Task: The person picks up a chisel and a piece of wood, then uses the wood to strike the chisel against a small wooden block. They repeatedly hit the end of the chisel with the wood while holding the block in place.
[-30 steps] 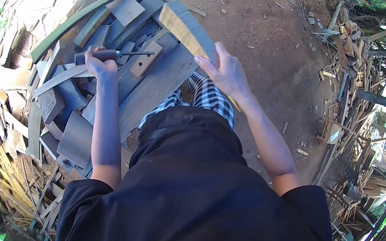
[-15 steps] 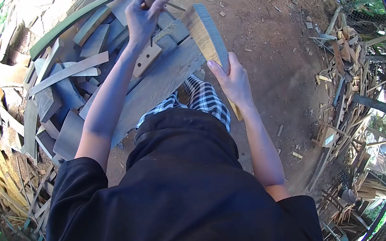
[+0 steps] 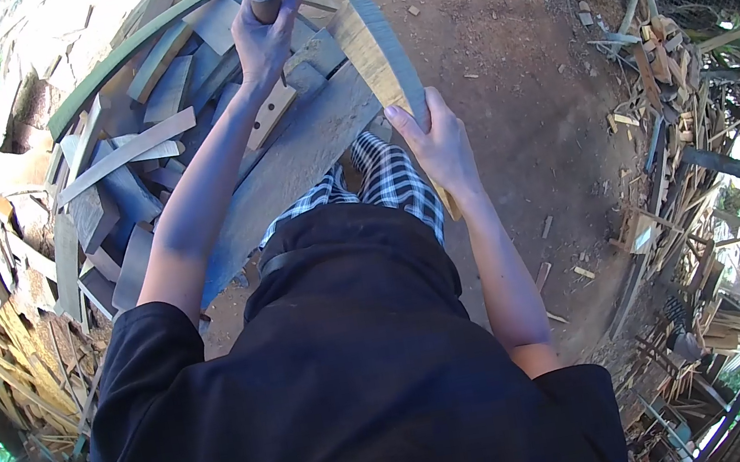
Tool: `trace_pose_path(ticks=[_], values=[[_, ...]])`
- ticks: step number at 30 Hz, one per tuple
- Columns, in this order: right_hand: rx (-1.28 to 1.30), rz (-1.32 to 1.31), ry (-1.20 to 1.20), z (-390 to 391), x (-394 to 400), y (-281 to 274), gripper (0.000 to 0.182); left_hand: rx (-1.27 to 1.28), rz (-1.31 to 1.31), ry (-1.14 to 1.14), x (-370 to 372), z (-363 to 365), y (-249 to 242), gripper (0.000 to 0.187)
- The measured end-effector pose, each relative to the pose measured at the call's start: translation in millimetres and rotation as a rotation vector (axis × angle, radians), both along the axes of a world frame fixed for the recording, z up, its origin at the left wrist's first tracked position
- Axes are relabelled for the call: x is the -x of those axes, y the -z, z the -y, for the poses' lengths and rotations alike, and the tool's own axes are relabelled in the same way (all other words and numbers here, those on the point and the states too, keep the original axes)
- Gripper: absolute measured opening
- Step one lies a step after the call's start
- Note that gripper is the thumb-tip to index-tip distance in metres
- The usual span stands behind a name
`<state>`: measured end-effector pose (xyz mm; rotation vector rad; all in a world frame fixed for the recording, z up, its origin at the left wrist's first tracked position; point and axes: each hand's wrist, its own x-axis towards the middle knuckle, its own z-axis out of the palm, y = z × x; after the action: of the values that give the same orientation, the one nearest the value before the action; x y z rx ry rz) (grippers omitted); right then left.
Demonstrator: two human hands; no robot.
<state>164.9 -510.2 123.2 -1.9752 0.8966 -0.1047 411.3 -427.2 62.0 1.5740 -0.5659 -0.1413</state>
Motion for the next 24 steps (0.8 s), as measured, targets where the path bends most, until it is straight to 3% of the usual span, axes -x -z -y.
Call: trace_pose_path(ticks=[5, 24], values=[[-0.035, -0.04, 0.012, -1, -1, 0, 0.048, -0.036, 0.102, 0.011, -1, -6, 3, 0.036], [-0.008, -0.034, -0.029, -3, -4, 2, 0.052, -0.071, 0.098, 0.007, 3, -9, -1, 0.04]])
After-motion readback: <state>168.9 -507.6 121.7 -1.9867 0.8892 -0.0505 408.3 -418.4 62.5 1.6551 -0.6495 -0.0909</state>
